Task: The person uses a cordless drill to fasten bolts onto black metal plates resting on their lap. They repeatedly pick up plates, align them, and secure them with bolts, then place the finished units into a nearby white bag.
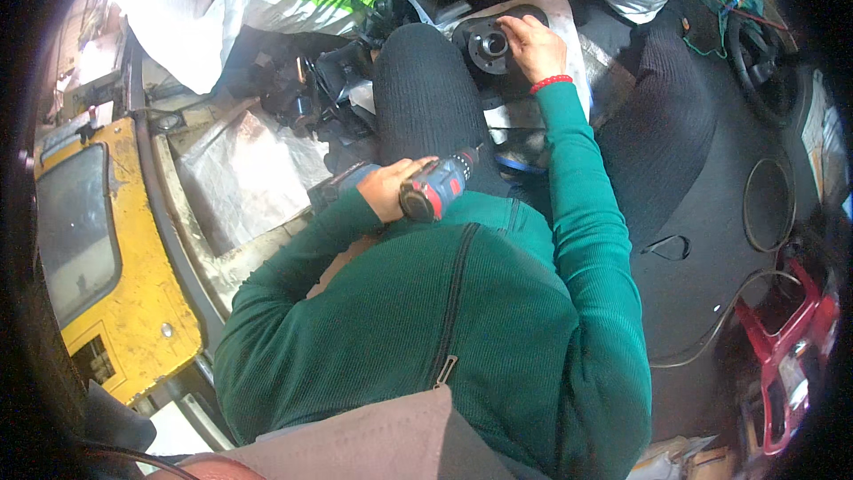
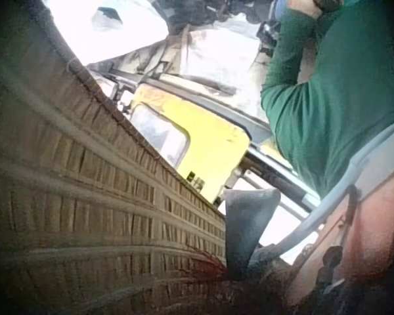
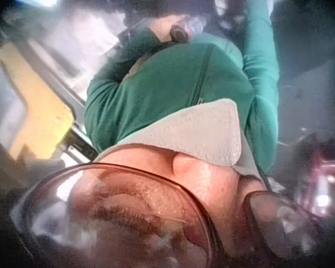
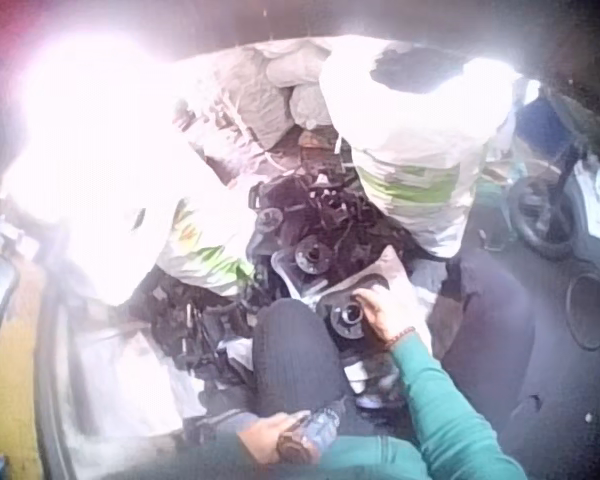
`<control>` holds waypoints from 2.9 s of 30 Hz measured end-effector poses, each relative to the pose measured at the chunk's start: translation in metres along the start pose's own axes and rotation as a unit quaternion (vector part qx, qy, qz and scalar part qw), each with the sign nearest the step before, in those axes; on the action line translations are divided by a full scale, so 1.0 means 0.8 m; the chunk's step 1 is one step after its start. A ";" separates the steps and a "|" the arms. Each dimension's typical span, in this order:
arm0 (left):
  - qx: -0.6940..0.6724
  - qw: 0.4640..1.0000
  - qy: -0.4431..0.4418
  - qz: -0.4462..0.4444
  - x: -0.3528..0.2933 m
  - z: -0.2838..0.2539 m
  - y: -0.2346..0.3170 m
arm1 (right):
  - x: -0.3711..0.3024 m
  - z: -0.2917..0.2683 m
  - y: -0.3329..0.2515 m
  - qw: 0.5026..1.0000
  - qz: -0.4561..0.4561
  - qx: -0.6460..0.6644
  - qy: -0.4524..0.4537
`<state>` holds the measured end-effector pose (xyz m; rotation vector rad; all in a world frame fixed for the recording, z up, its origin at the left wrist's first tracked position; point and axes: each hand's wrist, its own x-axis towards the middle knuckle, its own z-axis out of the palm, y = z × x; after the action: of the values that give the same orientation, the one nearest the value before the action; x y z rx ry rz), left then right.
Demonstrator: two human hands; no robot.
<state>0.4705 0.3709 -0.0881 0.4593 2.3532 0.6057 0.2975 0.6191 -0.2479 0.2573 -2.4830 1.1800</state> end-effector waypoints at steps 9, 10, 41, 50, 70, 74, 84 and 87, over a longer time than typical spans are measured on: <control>0.059 0.993 0.096 0.027 -0.012 0.013 0.010 | 0.009 -0.002 0.012 0.996 -0.050 -0.050 -0.050; 0.060 0.993 0.094 0.027 -0.012 0.015 0.008 | 0.009 -0.004 0.009 0.994 -0.064 -0.072 -0.047; 0.064 0.980 0.184 0.032 0.297 -0.016 -0.021 | -0.040 0.025 0.045 0.984 0.127 -0.121 0.039; 0.086 0.980 0.178 0.015 0.298 -0.022 -0.004 | -0.044 0.030 0.039 0.986 0.090 -0.137 0.011; 0.106 0.978 0.165 0.077 0.311 -0.017 -0.018 | -0.032 0.024 0.040 0.991 0.092 -0.096 -0.028; 0.048 0.985 0.148 0.079 0.304 -0.029 -0.017 | -0.034 0.025 0.041 0.990 0.085 -0.115 -0.019; 0.045 0.986 0.154 0.036 0.305 -0.021 -0.022 | -0.033 0.024 0.037 0.992 0.077 -0.104 0.004; 0.047 0.987 0.151 0.037 0.305 -0.020 -0.023 | -0.034 0.023 0.032 0.990 0.088 -0.113 -0.001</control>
<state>0.2806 0.4650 -0.2112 0.5301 2.6717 0.6386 0.3090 0.6214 -0.2877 -0.0218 -2.6563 0.9493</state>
